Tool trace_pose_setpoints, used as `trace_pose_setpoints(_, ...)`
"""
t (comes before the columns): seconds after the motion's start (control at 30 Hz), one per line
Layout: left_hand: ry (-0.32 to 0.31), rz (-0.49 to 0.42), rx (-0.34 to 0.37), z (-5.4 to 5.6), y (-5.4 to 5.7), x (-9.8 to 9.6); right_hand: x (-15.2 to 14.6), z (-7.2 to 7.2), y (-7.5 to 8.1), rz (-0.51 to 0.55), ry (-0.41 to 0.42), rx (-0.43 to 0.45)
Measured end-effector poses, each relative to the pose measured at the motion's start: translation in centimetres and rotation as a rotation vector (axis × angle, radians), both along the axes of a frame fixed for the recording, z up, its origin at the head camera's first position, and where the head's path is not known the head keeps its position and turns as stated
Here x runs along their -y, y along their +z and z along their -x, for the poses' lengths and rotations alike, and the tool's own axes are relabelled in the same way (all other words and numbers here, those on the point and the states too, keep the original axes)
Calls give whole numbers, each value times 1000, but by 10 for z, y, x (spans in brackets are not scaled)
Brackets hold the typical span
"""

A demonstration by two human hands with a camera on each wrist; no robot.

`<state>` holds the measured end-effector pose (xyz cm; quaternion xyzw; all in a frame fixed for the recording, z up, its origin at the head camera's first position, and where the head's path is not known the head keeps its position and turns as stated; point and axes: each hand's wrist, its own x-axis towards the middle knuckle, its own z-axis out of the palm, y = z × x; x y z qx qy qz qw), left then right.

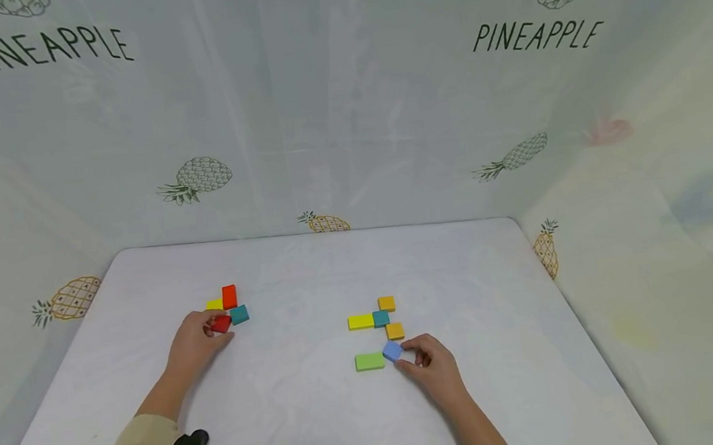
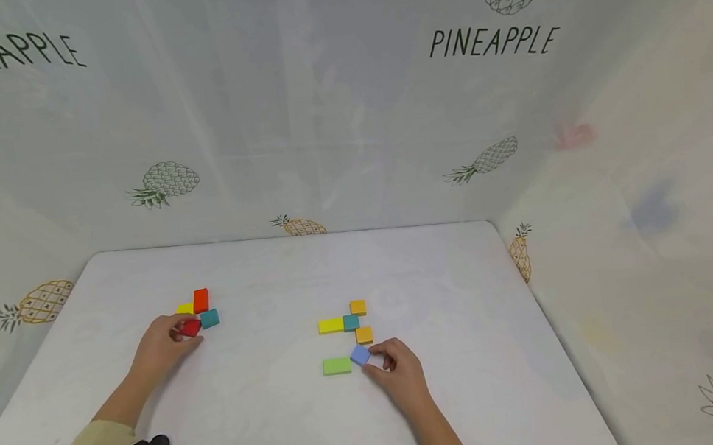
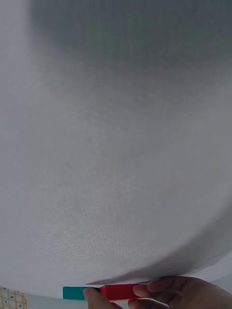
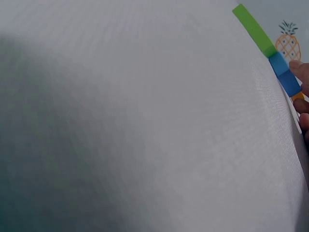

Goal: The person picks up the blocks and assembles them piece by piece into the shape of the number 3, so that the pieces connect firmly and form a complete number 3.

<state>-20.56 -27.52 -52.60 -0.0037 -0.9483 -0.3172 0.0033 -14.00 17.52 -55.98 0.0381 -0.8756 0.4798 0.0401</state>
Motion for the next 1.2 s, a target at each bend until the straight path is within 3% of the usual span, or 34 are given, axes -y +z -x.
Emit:
trace_pose_setpoints(0.27, 31, 0, 25, 5, -6, 4, 0, 1, 0, -15, 6, -3)
trace_pose_setpoints(0.8, 79, 6, 66, 4, 1, 6, 1, 0, 3, -18, -8, 19)
trace_pose_setpoints(1.2, 24, -39, 34, -2, 8, -14, 1, 0, 1, -16, 0, 8)
